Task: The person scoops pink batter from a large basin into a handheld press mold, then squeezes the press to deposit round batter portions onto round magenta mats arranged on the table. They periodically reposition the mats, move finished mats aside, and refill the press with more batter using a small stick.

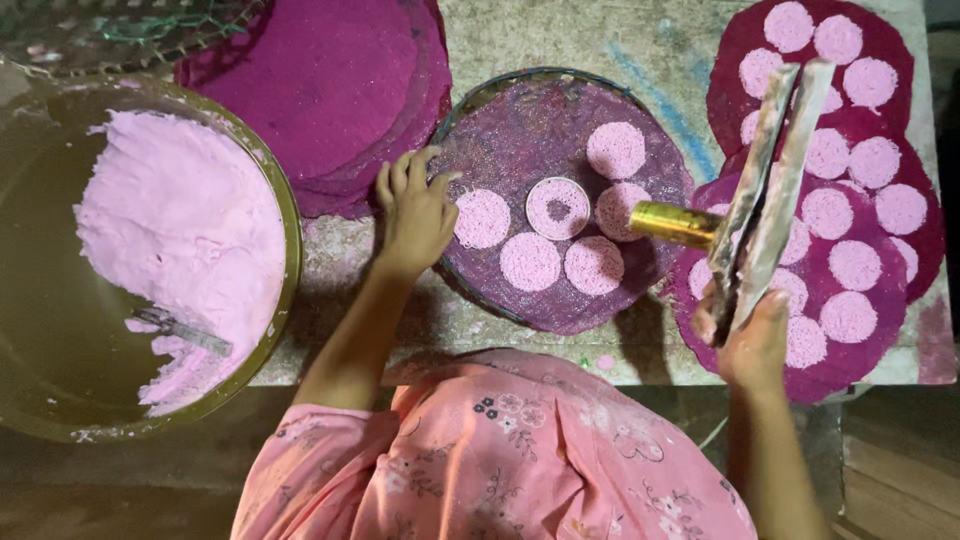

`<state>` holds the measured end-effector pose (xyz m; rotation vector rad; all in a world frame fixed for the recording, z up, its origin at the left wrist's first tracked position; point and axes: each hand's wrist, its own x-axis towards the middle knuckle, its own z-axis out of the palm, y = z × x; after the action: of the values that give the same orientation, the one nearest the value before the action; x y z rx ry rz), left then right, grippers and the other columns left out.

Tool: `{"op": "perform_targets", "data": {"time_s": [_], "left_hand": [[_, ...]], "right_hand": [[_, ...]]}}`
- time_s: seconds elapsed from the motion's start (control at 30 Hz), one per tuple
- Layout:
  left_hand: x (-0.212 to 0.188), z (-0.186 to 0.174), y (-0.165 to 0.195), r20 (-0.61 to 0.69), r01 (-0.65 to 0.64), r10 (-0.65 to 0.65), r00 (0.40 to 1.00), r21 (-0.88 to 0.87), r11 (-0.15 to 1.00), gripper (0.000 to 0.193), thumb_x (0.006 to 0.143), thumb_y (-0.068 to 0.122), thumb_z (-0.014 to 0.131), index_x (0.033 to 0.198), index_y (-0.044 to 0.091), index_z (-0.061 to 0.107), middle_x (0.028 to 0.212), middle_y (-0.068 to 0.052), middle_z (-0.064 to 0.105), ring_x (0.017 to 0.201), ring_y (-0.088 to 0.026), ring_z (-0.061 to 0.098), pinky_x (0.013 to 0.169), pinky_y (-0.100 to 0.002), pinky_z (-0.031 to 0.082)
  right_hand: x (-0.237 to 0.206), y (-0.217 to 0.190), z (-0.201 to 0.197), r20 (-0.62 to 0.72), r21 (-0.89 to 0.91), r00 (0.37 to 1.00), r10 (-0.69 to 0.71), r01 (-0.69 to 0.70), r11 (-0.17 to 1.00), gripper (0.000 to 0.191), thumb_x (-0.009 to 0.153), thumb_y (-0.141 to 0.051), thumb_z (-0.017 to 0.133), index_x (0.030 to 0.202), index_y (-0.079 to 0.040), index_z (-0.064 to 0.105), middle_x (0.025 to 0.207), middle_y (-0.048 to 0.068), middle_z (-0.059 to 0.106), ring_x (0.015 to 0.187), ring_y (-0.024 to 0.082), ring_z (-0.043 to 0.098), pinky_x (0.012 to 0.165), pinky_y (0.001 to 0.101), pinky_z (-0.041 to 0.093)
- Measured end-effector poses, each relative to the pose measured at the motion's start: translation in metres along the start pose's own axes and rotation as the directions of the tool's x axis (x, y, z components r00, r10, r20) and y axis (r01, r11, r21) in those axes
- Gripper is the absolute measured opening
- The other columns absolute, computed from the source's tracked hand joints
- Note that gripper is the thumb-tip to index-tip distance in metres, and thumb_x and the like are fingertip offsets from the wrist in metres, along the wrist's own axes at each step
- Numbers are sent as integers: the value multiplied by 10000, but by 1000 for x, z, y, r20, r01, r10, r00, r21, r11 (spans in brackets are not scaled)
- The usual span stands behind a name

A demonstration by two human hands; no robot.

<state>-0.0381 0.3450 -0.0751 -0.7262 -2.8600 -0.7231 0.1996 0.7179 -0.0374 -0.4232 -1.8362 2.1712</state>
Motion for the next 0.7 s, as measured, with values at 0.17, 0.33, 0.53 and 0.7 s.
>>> {"op": "perform_targets", "data": {"time_s": [0.17,0.33,0.53,0.7], "left_hand": [[-6,4,2,-4,16,-17,1000,-122,992,289,896,97,624,1135,160,774,1436,-114,495,1424,-318,346,1208,-596,137],[-4,7,3,-66,-25,15,998,-160,987,339,907,81,609,1205,142,758,1413,-103,522,1399,-308,385,1200,-585,167],[5,12,5,-8,4,-4,1000,-85,996,286,900,114,628,1148,156,763,1379,-105,536,1388,-321,377,1188,-633,126],[7,5,9,-83,2,-10,997,-99,995,360,881,101,622,1211,153,756,1416,-119,523,1401,-343,373,1189,-633,143]], "right_hand": [[-15,24,-7,-28,81,1000,6,-4,997,794,1039,-774,368,1212,-17,532,874,85,539,613,180,468,542,345,365],[-22,31,-17,-96,169,995,37,-21,985,767,1036,-782,352,1241,-64,526,902,69,532,597,173,450,529,334,349],[-28,36,-23,-123,160,992,30,-10,987,784,1039,-792,319,1231,-61,529,913,66,531,588,175,447,523,336,345],[-33,41,-21,-152,155,988,15,9,988,738,1027,-741,317,1229,-65,535,899,49,552,587,163,452,516,318,343]]}}
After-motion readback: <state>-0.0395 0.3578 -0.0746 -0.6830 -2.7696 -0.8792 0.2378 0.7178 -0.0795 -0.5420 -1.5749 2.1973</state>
